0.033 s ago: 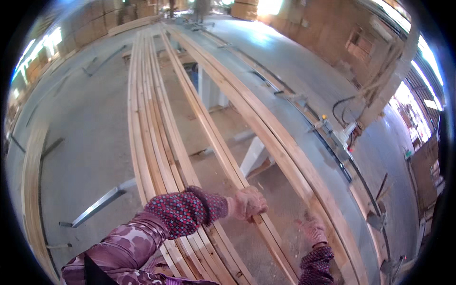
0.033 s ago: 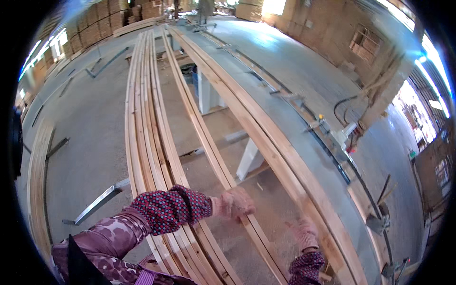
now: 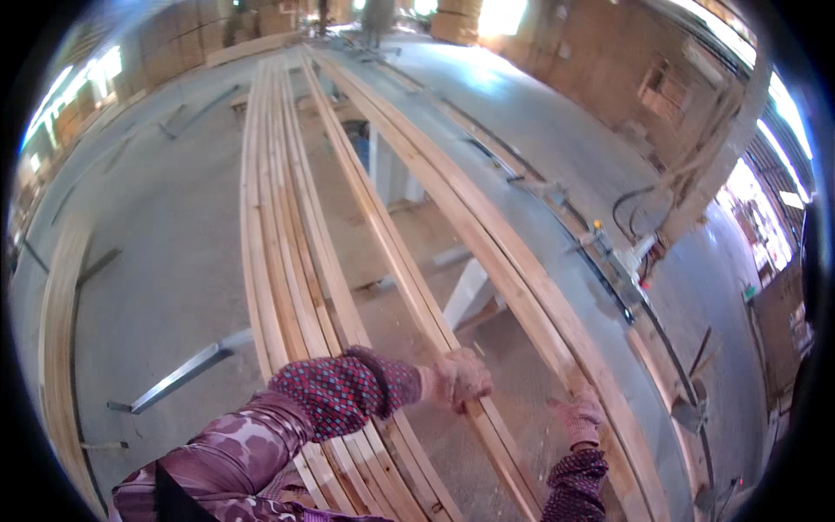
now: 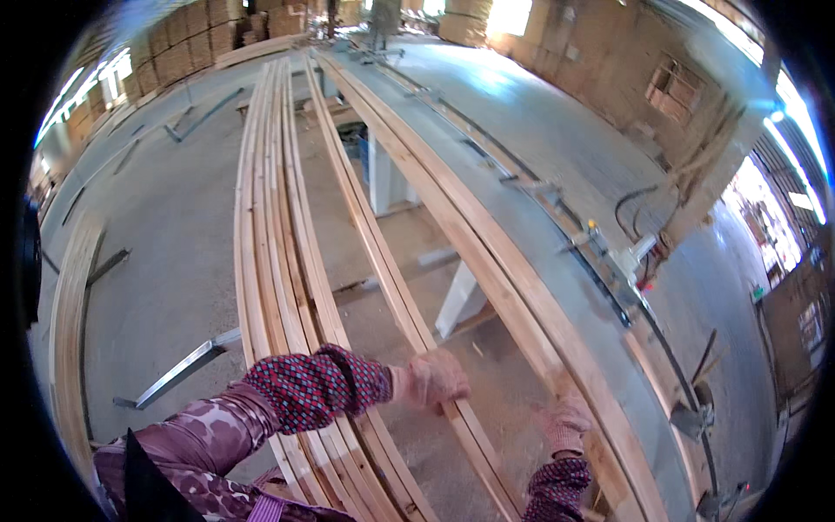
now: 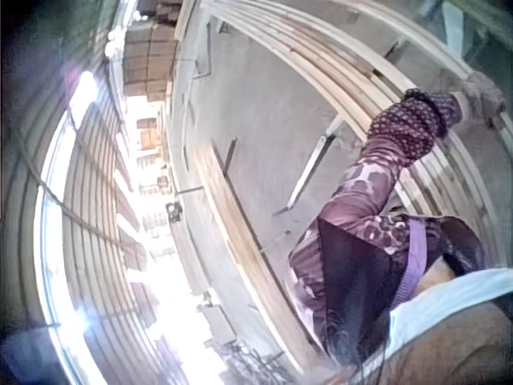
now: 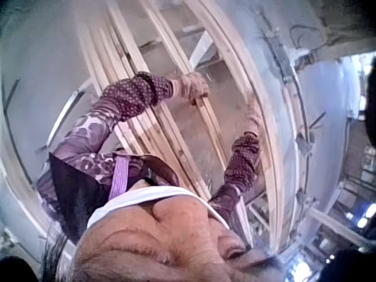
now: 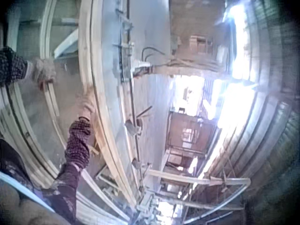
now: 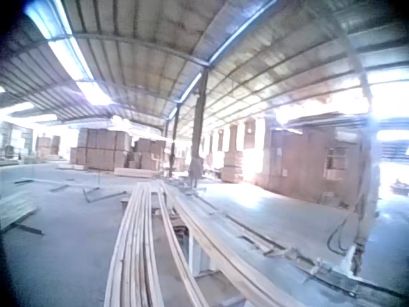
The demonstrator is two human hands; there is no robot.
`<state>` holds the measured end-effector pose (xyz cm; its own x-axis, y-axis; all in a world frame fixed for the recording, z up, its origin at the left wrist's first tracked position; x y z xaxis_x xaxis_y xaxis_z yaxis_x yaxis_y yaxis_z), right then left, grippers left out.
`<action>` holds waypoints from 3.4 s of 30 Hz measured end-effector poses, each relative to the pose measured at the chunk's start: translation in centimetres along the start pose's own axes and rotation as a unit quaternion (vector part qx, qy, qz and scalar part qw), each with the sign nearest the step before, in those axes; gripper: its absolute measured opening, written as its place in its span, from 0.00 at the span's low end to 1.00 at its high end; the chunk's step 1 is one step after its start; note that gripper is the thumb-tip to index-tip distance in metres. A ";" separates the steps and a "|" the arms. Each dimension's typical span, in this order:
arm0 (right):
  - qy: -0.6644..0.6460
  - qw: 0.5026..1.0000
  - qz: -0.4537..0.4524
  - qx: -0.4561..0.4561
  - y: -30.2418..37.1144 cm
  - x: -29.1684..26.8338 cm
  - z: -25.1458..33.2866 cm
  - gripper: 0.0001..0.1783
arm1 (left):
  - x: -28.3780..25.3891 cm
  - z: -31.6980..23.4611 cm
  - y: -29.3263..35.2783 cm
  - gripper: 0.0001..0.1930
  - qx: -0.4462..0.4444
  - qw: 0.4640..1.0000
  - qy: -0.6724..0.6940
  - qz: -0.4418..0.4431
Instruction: The person picks up long wooden planks from a pile and places them onto a metal rack. They handle the planks one at a time, aligning them with the existing stack on the rack.
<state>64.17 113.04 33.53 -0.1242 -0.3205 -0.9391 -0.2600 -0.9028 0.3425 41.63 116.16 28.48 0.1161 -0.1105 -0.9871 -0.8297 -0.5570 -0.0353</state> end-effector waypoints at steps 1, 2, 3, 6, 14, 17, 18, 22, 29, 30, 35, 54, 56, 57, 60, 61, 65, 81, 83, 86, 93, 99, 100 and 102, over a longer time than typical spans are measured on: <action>0.048 0.995 -0.087 -0.015 -3.2 2.5 -2.5 0.30 | -0.1 -0.2 -0.1 0.22 0.012 1.000 0.005 -0.004; 0.100 0.978 -0.180 -0.012 -5.5 4.6 -5.8 0.30 | -0.1 -0.8 -0.8 0.23 0.037 0.999 0.008 -0.009; 0.154 0.951 -0.268 0.003 -7.2 6.7 -9.6 0.30 | 0.6 -1.6 -2.1 0.23 0.047 0.999 0.004 -0.017; 0.172 0.965 -0.175 0.095 -11.7 9.4 -11.0 0.29 | 1.5 -0.4 -2.2 0.23 0.032 0.999 0.001 -0.030; -0.039 0.932 0.232 -0.276 8.0 4.8 2.4 0.24 | -3.9 -2.4 -0.3 0.49 0.059 0.990 -0.055 -0.115; -0.373 0.864 0.262 -0.215 11.8 8.2 3.5 0.23 | -5.4 -3.6 0.4 0.51 0.146 0.983 -0.085 0.065; -0.477 0.816 0.270 -0.182 12.4 9.3 3.4 0.22 | -3.9 -3.0 0.1 0.47 0.111 0.986 -0.059 0.110; -0.596 0.772 0.201 -0.085 -1.7 15.9 -6.9 0.31 | -2.2 -2.0 -0.8 0.28 0.065 0.988 0.002 0.139; 0.208 0.937 -0.279 0.016 -10.9 2.1 -9.5 0.25 | -3.5 -1.7 -0.3 0.26 0.047 0.987 0.010 0.154; 0.261 0.927 -0.267 0.034 -12.0 2.9 -10.7 0.21 | -3.8 -1.9 -0.6 0.26 0.043 0.987 0.009 0.157; 0.506 0.834 -0.219 -0.005 -12.4 6.2 -8.5 0.11 | 0.1 -0.8 -1.2 0.48 0.134 0.990 -0.028 0.026; -0.196 0.972 0.086 -0.097 7.3 10.1 0.4 0.49 | -1.5 -0.8 -0.8 0.39 0.070 0.995 -0.037 0.068; -0.099 0.990 -0.010 -0.103 9.1 8.7 1.1 0.54 | -1.5 -1.0 -1.0 0.40 0.074 0.993 -0.053 0.079; -0.081 0.992 -0.028 -0.097 10.6 8.5 1.0 0.58 | -1.5 -1.1 -1.1 0.40 0.074 0.992 -0.053 0.085; -0.035 0.991 -0.039 -0.127 13.5 8.9 2.6 0.62 | -1.7 -1.4 -1.1 0.41 0.072 0.992 -0.048 0.096; -0.022 0.989 -0.036 -0.143 14.2 9.1 3.5 0.61 | -1.1 -0.8 -1.0 0.42 0.067 0.993 -0.041 0.090; 0.030 0.987 -0.133 -0.089 14.2 10.3 3.4 0.58 | -2.3 -1.6 -0.9 0.42 0.065 0.994 -0.026 0.086; -0.029 0.976 -0.177 -0.124 15.6 7.7 4.2 0.42 | -0.8 0.4 -1.1 0.49 0.028 0.997 -0.043 0.064; 0.001 0.979 -0.167 -0.114 15.6 7.9 4.0 0.47 | -0.8 0.2 -1.1 0.51 0.073 0.997 -0.025 0.016; -0.017 0.978 -0.175 -0.113 16.9 7.9 3.5 0.51 | -0.6 -0.6 -1.4 0.52 0.094 0.995 -0.042 0.002; 0.011 0.986 -0.140 -0.088 15.4 8.8 4.3 0.51 | 1.5 1.7 -1.7 0.52 0.095 0.994 -0.056 0.011; -0.007 0.984 -0.151 -0.090 15.1 8.6 4.2 0.48 | -0.3 0.6 -1.2 0.52 0.076 0.996 -0.033 0.021; -0.018 0.985 -0.145 -0.090 15.2 8.5 4.2 0.47 | -0.6 0.5 -1.2 0.52 0.076 0.996 -0.033 0.015; -0.032 0.983 -0.156 -0.089 15.7 8.3 4.0 0.45 | -0.4 0.2 -1.4 0.52 0.078 0.996 -0.035 0.016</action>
<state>55.26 97.36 31.25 -0.1260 -0.0071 -0.9920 -0.1231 -0.9921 0.0227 42.63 117.09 28.85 0.0542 -0.0646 -0.9964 -0.9076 -0.4193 -0.0222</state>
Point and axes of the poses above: each hand's wrist, its own y-axis away from the middle knuckle, its own x-axis out of the palm, z = x × y, the point moved 8 cm from there along -y, towards the middle knuckle, and after that the axes turned 11 degrees about -x, right-handed, at the moved point
